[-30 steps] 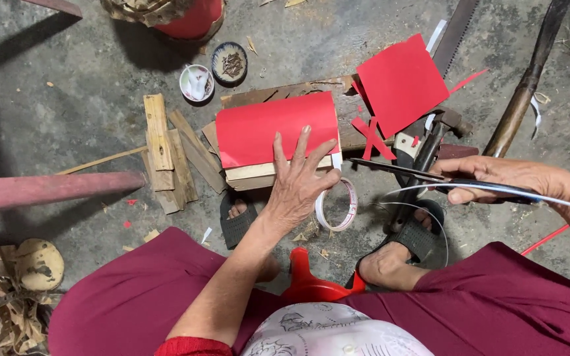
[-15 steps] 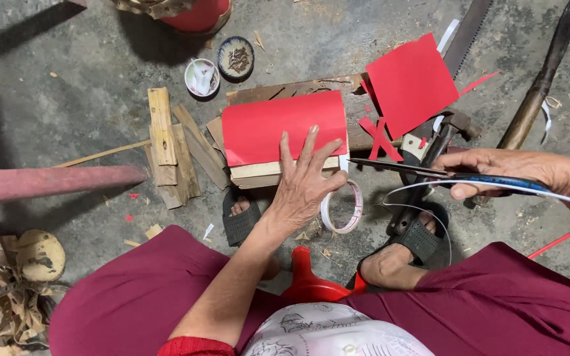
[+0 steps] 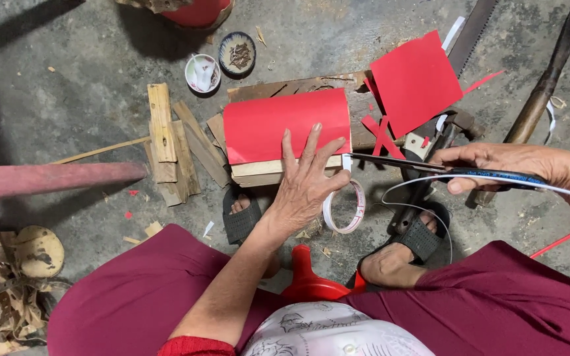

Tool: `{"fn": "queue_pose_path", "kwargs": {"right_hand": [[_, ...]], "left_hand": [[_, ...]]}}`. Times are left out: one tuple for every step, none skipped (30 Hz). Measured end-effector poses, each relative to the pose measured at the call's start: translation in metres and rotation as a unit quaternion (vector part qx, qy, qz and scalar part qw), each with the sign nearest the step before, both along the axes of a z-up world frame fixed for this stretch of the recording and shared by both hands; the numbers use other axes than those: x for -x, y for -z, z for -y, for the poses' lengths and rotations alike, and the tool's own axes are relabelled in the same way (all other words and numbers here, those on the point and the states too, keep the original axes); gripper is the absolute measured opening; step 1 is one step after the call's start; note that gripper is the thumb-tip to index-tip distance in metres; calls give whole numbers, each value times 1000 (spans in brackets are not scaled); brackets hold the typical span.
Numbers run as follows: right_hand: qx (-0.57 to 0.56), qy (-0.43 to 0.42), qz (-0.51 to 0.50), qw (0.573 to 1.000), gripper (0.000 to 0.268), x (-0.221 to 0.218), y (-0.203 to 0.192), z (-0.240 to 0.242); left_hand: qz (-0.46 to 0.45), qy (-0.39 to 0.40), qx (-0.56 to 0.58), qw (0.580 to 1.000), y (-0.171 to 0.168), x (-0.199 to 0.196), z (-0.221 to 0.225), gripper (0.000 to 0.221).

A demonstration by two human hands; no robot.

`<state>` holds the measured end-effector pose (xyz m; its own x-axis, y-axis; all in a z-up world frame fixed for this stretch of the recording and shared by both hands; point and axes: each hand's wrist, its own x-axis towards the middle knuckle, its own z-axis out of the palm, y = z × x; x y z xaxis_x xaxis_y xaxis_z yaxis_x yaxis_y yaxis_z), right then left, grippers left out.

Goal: Applying red paper to a wooden frame using double-sided tape and trimming it with scissors

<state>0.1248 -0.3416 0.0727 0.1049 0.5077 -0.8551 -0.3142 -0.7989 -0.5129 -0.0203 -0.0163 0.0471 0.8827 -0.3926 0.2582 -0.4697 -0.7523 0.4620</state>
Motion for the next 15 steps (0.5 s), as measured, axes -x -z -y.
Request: {"fn": "queue_pose_path", "kwargs": {"right_hand": [[0, -1, 0, 1000, 51, -1, -3, -5], [33, 9, -6, 999, 57, -2, -7, -9], [66, 19, -11, 998, 64, -2, -10, -14], [66, 19, -11, 998, 64, -3, -13, -17], [91, 4, -2, 996, 67, -4, -15, -20], [115, -10, 8, 993, 71, -5, -17, -24], [115, -11, 8, 993, 71, -6, -15, -23], [74, -22, 14, 997, 62, -7, -12, -23], [33, -34, 21, 999, 55, -9, -10, -23], [34, -35, 21, 999, 55, -10, -6, -22], [33, -44, 30, 998, 58, -11, -2, -20], [31, -52, 40, 997, 60, -13, 1, -19], [31, -53, 40, 997, 60, -13, 0, -21], [37, -43, 34, 998, 63, -14, -1, -22], [43, -34, 29, 998, 65, -14, -2, -23]], "left_hand": [[0, -1, 0, 1000, 0, 0, 0, 41], [5, -2, -3, 1000, -1, 0, 0, 38], [10, -3, -5, 1000, -1, 0, 0, 34], [10, -4, -5, 1000, -1, 0, 0, 34], [3, -1, -3, 1000, 0, 0, 0, 37], [-4, 1, -1, 1000, 0, 0, 0, 39], [-4, 0, -1, 1000, 0, 0, 0, 39], [0, 0, -1, 1000, -1, 0, 0, 39], [3, -1, 0, 1000, -1, 0, 0, 38], [3, -2, 0, 1000, -1, 0, 1, 38], [4, -2, 0, 1000, -1, 0, 1, 38], [5, -3, 0, 1000, -1, 0, 1, 37], [5, -3, 0, 1000, -2, 0, 0, 37], [1, -1, 1, 1000, -2, 0, 0, 36], [-2, 1, 2, 1000, -3, 0, 0, 35]]}}
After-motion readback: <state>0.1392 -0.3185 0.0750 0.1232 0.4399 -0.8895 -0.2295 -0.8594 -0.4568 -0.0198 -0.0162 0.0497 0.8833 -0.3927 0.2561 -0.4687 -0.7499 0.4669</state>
